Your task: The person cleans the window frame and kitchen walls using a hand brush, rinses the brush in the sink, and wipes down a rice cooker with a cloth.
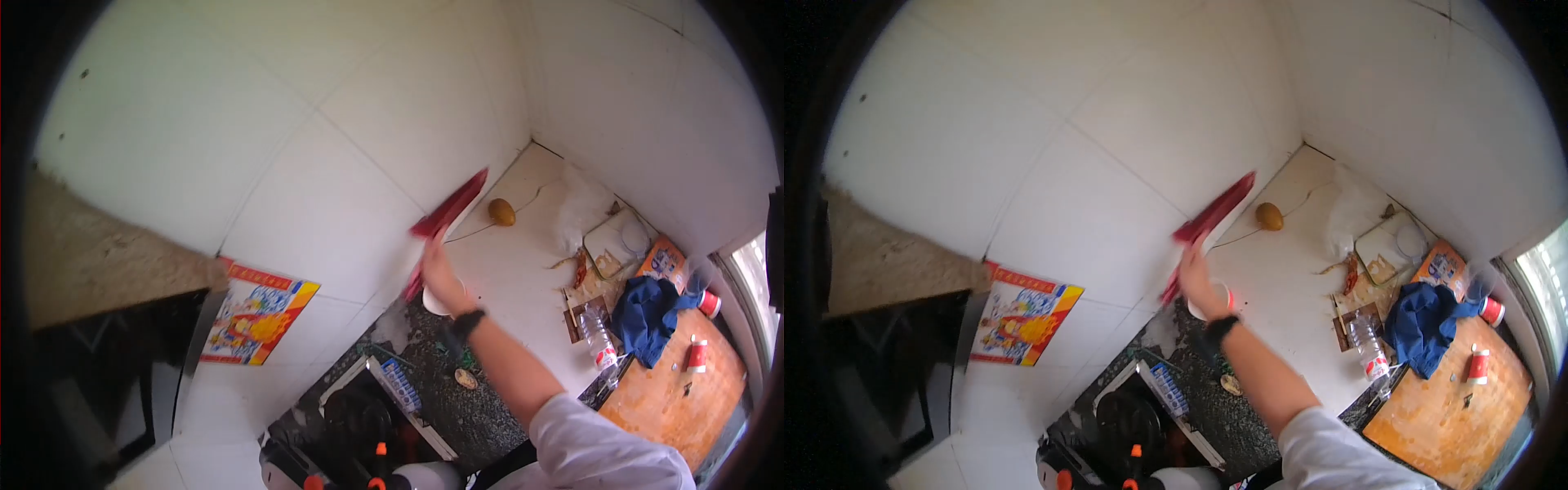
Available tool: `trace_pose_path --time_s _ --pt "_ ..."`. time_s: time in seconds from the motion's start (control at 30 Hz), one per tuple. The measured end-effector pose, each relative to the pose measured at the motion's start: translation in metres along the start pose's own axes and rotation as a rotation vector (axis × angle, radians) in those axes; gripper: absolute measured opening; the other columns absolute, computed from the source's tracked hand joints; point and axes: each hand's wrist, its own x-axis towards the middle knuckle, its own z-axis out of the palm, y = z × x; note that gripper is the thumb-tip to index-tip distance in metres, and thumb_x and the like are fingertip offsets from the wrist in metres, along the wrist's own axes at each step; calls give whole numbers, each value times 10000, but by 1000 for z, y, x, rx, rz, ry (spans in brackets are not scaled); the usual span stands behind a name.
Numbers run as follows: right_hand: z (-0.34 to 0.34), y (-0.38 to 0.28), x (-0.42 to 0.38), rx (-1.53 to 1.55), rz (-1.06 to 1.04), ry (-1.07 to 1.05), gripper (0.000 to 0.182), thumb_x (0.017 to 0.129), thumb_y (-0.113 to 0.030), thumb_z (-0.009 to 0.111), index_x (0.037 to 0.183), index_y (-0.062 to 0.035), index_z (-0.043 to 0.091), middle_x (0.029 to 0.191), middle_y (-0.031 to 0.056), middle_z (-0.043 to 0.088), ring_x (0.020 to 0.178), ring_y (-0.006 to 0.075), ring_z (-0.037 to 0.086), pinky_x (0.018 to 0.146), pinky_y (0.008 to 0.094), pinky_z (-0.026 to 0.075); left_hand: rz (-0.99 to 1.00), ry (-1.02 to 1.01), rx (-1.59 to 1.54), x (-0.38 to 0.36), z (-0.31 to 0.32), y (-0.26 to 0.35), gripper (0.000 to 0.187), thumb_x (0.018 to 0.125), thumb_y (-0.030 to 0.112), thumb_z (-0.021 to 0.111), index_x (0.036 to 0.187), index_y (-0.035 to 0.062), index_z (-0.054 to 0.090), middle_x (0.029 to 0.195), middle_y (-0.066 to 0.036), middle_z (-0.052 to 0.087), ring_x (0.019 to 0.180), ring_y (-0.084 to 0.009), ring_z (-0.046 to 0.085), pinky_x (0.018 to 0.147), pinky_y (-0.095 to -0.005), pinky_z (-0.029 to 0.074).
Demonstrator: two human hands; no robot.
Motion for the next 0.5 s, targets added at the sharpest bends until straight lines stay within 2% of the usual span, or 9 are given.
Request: trace_pose_path --time_s 0.03,0.13,0.17,0.23,0.27,0.33,0.43,0.47,0.5 --pt "25 6 -44 -122 -38 -71 328 1086 -303 368 1323 -77 364 627 40 436 520 173 471 490 351 467 7 -43 12 0 -1 -6 636 947 379 513 1440 -3 389 503 -45 457 365 -152 429 358 -289 392" --pt "60 -58 -192 459 694 -447 443 1077 -200 388 1502 -234 269 710 -7 446 609 121 463 547 302 444 138 -139 137 9 -25 -26 541 927 325 562 1358 10 477 618 -25 512 392 -119 427 375 -267 375" --pt "44 -43 -207 748 886 -544 481 1047 -120 437 1495 -246 313 741 -34 452 633 91 456 574 262 433 151 -171 172 5 -23 -22 529 908 325 560 1333 16 499 611 -19 497 397 -118 423 381 -263 362" --pt "5 -54 -229 650 865 -566 612 959 39 454 1507 -207 339 771 -47 441 632 55 417 568 203 390 74 -114 97 -8 -7 -3 491 876 330 543 1261 25 538 593 -12 473 404 -119 418 387 -261 339" --pt "-17 -35 -232 568 746 -675 508 978 -12 479 1437 -226 433 965 -29 493 697 65 427 588 236 394 -18 -43 -26 -20 -7 1 467 864 335 528 1214 27 556 582 -11 463 406 -121 416 387 -262 328" --pt "-44 -81 -249 446 719 -636 508 1049 -266 498 1526 -285 325 747 -69 392 607 45 393 515 204 364 -61 90 -255 -24 -44 -36 407 875 360 483 1122 48 569 542 -2 431 397 -122 409 384 -267 323" --pt "-88 -85 -264 465 693 -596 552 1054 -303 480 1557 -310 253 671 -66 385 539 41 392 469 188 391 -41 372 -610 -62 -19 -11 315 872 323 511 1049 65 551 510 3 402 370 -127 388 362 -270 308" --pt "-99 -102 -273 408 746 -548 537 1059 -277 464 1557 -297 261 656 -68 387 516 33 393 451 187 380 132 68 -392 -71 -53 -18 366 899 448 466 1046 117 517 620 1 419 520 -135 388 535 -308 336" --pt "-111 -114 -286 354 716 -565 522 1065 -262 448 1555 -283 269 631 -73 386 489 36 393 420 183 358 145 113 -414 -83 -65 -14 376 899 458 464 1015 106 526 608 4 415 497 -134 372 517 -298 324"
